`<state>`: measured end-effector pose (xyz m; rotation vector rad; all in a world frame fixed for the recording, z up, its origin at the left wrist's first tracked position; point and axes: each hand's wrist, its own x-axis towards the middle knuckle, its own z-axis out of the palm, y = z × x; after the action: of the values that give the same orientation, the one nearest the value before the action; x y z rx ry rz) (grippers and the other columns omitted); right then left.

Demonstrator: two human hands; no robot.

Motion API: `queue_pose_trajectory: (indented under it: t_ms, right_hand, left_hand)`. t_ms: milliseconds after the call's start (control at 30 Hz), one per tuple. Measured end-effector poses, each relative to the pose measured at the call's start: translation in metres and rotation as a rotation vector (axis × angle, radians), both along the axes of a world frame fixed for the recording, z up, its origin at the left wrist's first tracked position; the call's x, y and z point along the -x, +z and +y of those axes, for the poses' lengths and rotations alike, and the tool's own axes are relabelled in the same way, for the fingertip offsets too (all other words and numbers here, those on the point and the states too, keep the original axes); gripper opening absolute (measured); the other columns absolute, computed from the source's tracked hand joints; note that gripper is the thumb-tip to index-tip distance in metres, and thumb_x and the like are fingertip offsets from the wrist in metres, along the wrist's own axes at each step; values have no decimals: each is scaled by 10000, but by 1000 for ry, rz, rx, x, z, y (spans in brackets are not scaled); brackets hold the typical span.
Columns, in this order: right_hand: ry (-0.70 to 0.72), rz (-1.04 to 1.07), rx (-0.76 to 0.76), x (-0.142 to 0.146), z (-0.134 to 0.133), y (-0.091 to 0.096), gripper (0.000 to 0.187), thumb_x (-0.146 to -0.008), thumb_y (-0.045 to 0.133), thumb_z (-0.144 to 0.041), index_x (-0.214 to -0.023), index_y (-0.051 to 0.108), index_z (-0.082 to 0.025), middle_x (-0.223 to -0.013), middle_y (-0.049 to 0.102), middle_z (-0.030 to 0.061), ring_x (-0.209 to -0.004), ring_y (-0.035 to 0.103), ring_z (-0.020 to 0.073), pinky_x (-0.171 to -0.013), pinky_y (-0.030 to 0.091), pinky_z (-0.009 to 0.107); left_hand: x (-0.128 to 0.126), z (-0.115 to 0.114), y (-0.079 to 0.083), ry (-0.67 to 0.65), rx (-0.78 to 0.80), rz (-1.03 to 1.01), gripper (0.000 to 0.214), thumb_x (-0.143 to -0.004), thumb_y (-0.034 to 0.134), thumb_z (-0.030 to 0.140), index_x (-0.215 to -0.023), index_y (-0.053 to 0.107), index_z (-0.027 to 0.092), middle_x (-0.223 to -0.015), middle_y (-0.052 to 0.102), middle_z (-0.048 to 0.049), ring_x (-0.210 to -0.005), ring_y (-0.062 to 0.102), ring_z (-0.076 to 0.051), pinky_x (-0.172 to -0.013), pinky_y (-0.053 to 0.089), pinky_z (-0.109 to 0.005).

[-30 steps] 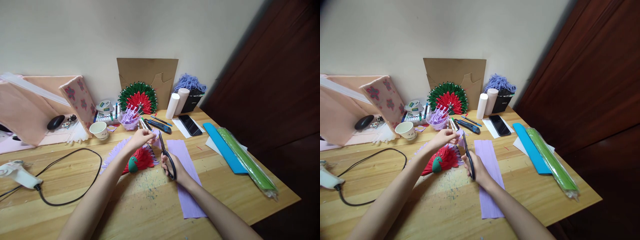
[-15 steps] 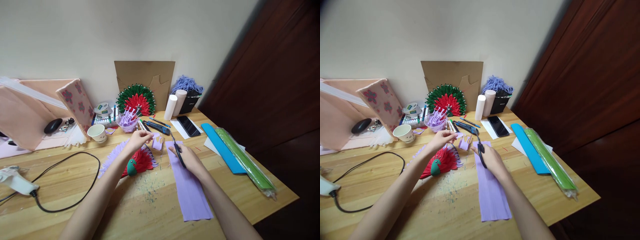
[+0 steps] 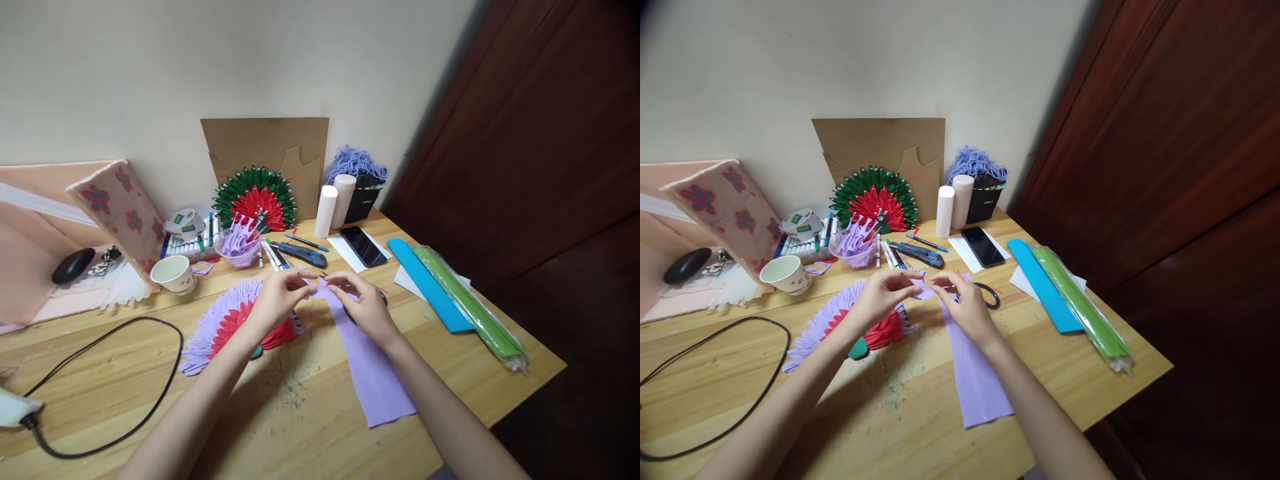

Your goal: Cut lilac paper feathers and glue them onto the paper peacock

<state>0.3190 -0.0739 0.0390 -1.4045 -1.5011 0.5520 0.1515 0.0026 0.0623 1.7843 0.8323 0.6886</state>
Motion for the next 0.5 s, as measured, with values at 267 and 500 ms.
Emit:
queue_pose_trajectory:
  t_ms: [267, 500]
  right_hand:
    - [-44, 212, -54, 8, -1, -7, 115, -768, 634, -273, -845, 681, -201, -867, 685, 40, -832, 642, 179, -774, 508, 294]
    - [-45, 65, -113, 5, -1, -4, 77, -767, 629, -235, -820, 671, -199, -824, 675, 38, -797, 633, 173, -759, 500, 299]
  left_hand:
    - [-2, -5, -1, -5, -1, -34, 201, -708, 670, 269, -861, 719, 148, -855, 724, -76, -796, 667, -199, -733, 511, -285]
    - [-2, -10, 5, -31, -225, 70, 137, -763, 603, 234, -806, 717, 171, -782, 720, -44, -716, 647, -158, -668, 478, -246]
